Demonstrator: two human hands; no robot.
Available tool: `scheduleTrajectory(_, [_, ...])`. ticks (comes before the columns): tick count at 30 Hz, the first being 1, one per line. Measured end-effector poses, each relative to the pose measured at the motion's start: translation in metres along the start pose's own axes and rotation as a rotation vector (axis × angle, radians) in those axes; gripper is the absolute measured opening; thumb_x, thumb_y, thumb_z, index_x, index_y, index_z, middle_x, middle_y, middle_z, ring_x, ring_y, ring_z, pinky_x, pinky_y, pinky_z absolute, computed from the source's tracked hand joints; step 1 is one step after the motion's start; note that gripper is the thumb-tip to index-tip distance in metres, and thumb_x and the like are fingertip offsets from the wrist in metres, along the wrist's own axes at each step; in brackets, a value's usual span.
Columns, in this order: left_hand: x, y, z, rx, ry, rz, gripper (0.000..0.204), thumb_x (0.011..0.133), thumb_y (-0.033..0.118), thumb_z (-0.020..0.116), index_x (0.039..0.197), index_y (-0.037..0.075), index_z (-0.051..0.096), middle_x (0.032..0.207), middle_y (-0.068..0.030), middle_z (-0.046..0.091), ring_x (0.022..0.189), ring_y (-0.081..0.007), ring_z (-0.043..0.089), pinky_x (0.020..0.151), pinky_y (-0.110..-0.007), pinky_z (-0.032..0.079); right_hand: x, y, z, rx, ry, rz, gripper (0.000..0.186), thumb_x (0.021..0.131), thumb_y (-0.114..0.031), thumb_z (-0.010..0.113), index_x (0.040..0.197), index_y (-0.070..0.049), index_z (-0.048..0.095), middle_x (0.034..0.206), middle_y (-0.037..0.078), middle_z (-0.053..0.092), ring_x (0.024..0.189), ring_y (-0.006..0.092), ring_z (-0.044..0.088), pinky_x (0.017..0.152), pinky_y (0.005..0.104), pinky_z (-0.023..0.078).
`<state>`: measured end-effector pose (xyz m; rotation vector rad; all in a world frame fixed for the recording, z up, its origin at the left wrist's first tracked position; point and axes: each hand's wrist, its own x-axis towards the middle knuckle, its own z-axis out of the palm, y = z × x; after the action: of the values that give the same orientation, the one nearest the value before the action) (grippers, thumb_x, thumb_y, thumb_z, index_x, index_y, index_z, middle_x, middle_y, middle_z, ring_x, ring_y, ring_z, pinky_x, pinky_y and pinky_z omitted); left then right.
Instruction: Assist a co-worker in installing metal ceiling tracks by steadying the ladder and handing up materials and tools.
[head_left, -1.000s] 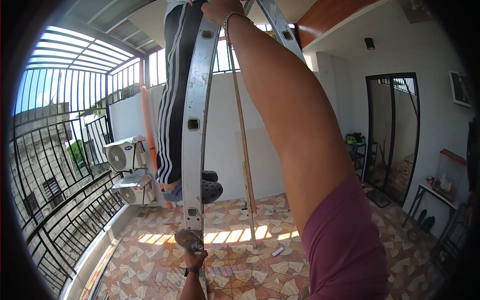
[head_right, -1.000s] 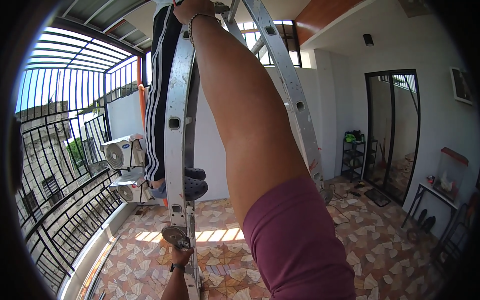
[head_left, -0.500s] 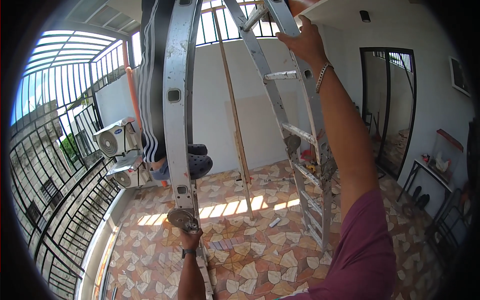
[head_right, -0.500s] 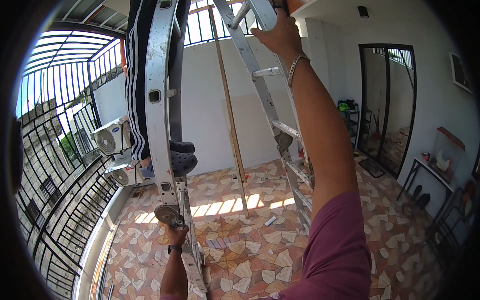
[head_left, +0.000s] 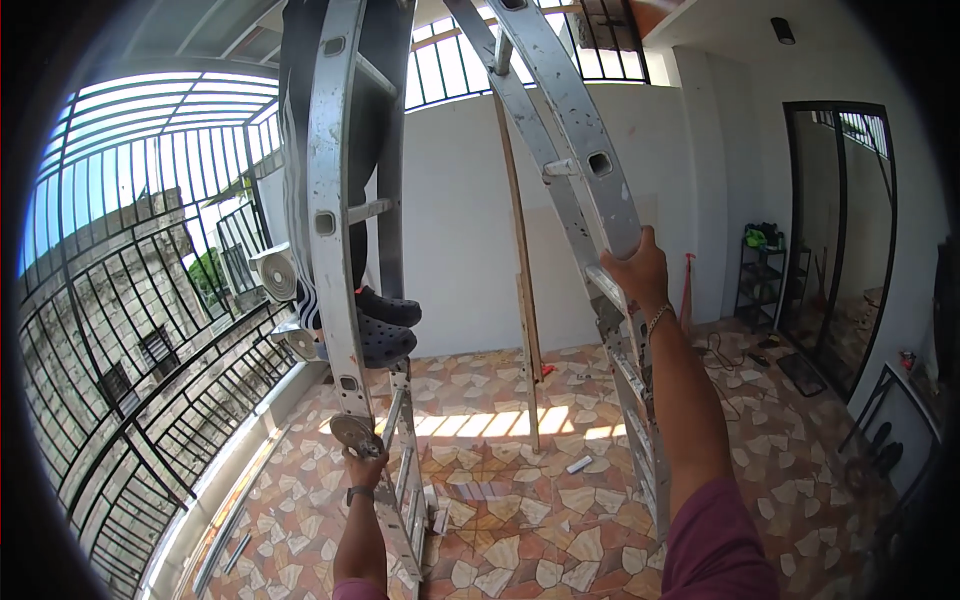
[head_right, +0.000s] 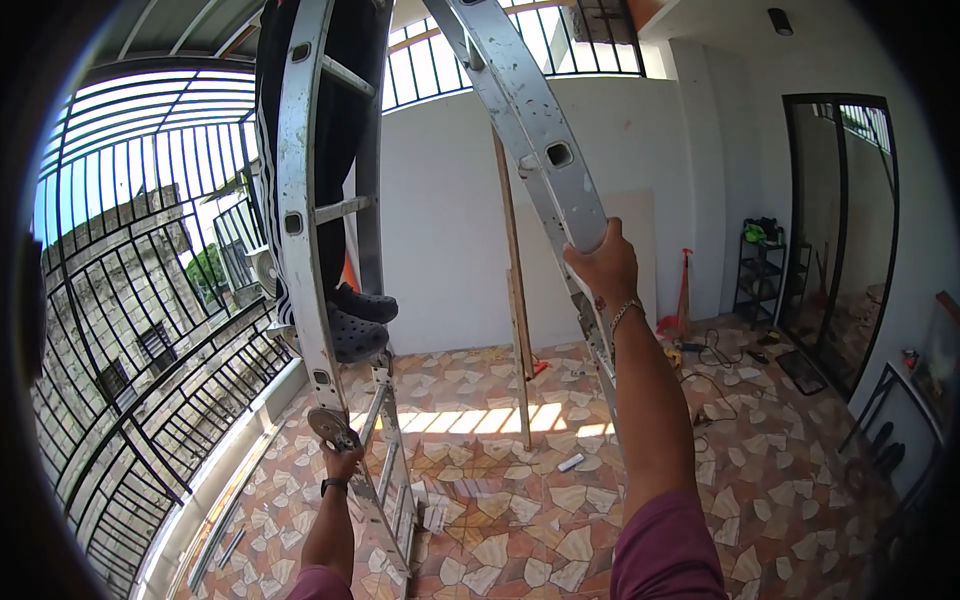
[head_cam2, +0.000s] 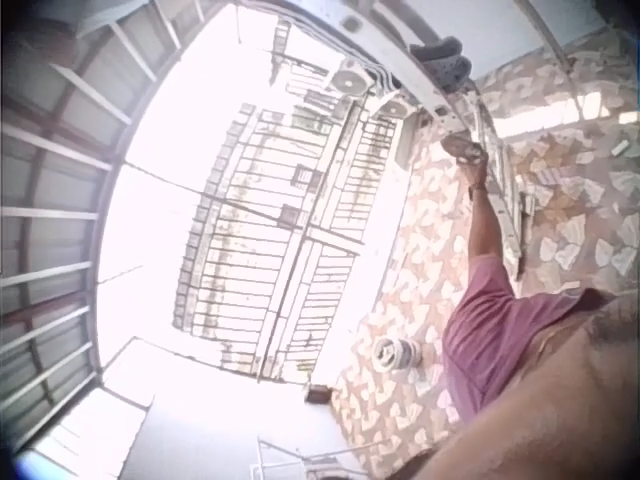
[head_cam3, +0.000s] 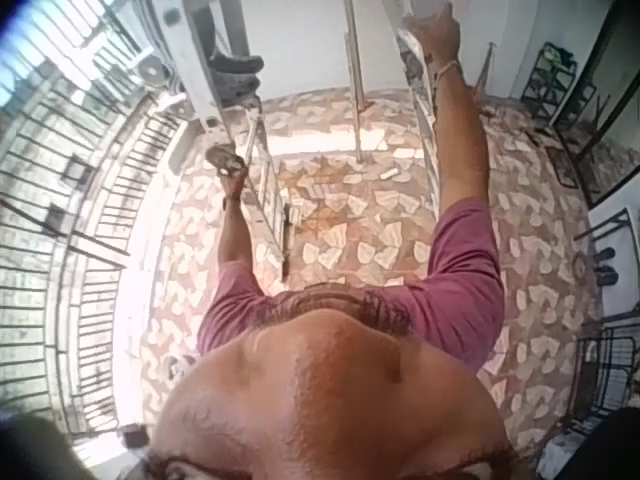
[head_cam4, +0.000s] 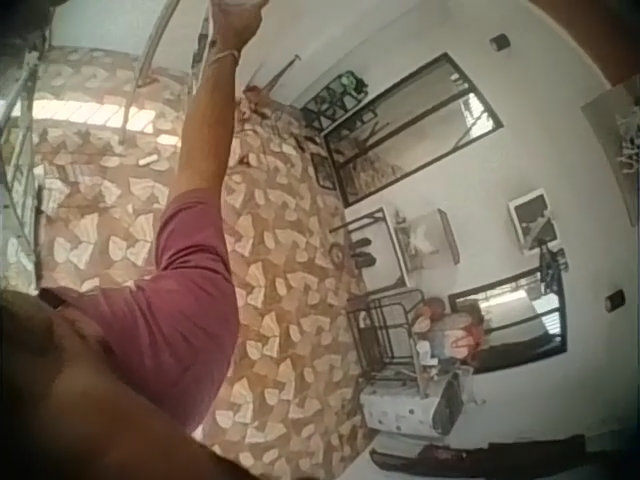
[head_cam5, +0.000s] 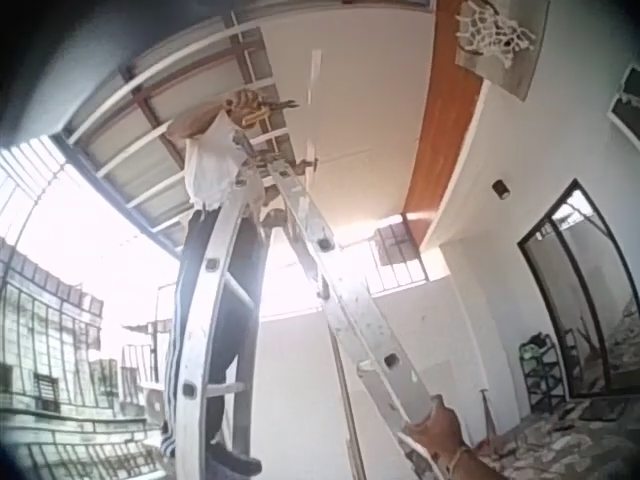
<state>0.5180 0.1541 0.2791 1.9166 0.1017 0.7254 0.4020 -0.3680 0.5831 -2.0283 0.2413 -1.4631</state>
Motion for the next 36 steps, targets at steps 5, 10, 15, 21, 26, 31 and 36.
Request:
scheduleTrajectory(5, [0.009, 0.127, -0.017, 0.027, 0.17, 0.224, 0.113, 0.056, 0.031, 0.08, 0.135, 0.0, 0.006, 0.127, -0.0256, 0.026, 0.115, -0.0366, 0.034, 0.096, -0.043, 0.031, -0.005, 0.003, -0.02, 0.037, -0.005, 0.044, 0.057, 0.06, -0.03, 0.069, 0.102, -0.002, 0.043, 0.088, 0.02, 0.06, 0.08, 0.0345, 0.06, 0.071, 0.0403, 0.049])
scheduleTrajectory(10, [0.063, 0.203, -0.023, -0.035, -0.122, 0.278, 0.096, 0.056, 0.031, 0.08, 0.125, -0.006, 0.027, 0.113, -0.0241, 0.048, 0.102, -0.0322, 0.051, 0.084, -0.038, 0.043, -0.006, -0.004, -0.019, 0.065, -0.014, 0.058, 0.057, 0.059, -0.027, 0.07, 0.102, -0.002, 0.043, 0.089, 0.019, 0.059, 0.083, 0.0346, 0.06, 0.072, 0.0408, 0.048])
scheduleTrajectory(15, [0.05, 0.201, 0.005, 0.057, 0.073, 0.236, 0.087, 0.053, 0.032, 0.08, 0.117, -0.003, 0.033, 0.11, -0.0229, 0.05, 0.1, -0.0331, 0.052, 0.084, -0.039, 0.042, -0.006, 0.006, -0.012, 0.103, 0.025, 0.003, 0.055, 0.06, -0.026, 0.069, 0.103, -0.003, 0.043, 0.091, 0.018, 0.059, 0.084, 0.034, 0.059, 0.074, 0.0415, 0.048])
scheduleTrajectory(21, [0.06, 0.186, 0.011, 0.094, 0.059, 0.241, 0.074, 0.054, 0.033, 0.079, 0.102, -0.001, 0.035, 0.097, -0.0224, 0.056, 0.09, -0.0325, 0.056, 0.076, -0.039, 0.045, -0.005, 0.008, -0.015, 0.089, 0.021, -0.005, 0.058, 0.06, -0.025, 0.069, 0.105, -0.001, 0.042, 0.089, 0.02, 0.06, 0.083, 0.0349, 0.06, 0.074, 0.0407, 0.048])
scheduleTrajectory(26, [0.073, 0.159, 0.002, 0.09, 0.058, 0.318, 0.074, 0.055, 0.025, 0.077, 0.106, 0.0, 0.03, 0.101, -0.0235, 0.054, 0.092, -0.0334, 0.055, 0.079, -0.038, 0.044, -0.004, 0.002, -0.012, 0.136, -0.049, 0.015, 0.056, 0.06, -0.026, 0.07, 0.104, -0.002, 0.042, 0.093, 0.018, 0.058, 0.085, 0.0337, 0.059, 0.074, 0.0417, 0.047])
scheduleTrajectory(31, [0.048, 0.2, 0.009, 0.214, 0.088, 0.111, 0.075, 0.055, 0.018, 0.074, 0.111, 0.0, 0.029, 0.104, -0.0239, 0.053, 0.094, -0.0357, 0.055, 0.082, -0.039, 0.044, -0.003, 0.02, -0.007, 0.171, -0.036, -0.011, 0.057, 0.06, -0.025, 0.069, 0.103, -0.002, 0.042, 0.093, 0.018, 0.057, 0.084, 0.0349, 0.058, 0.072, 0.0439, 0.048])
scheduleTrajectory(36, [0.059, 0.184, 0.008, 0.301, 0.194, 0.046, 0.073, 0.054, 0.014, 0.074, 0.111, -0.001, 0.032, 0.104, -0.0225, 0.053, 0.098, -0.0333, 0.053, 0.083, -0.038, 0.043, -0.005, 0.023, 0.0, 0.19, -0.02, -0.074, 0.058, 0.06, -0.027, 0.069, 0.103, -0.001, 0.041, 0.092, 0.02, 0.056, 0.082, 0.0367, 0.058, 0.069, 0.0455, 0.048])
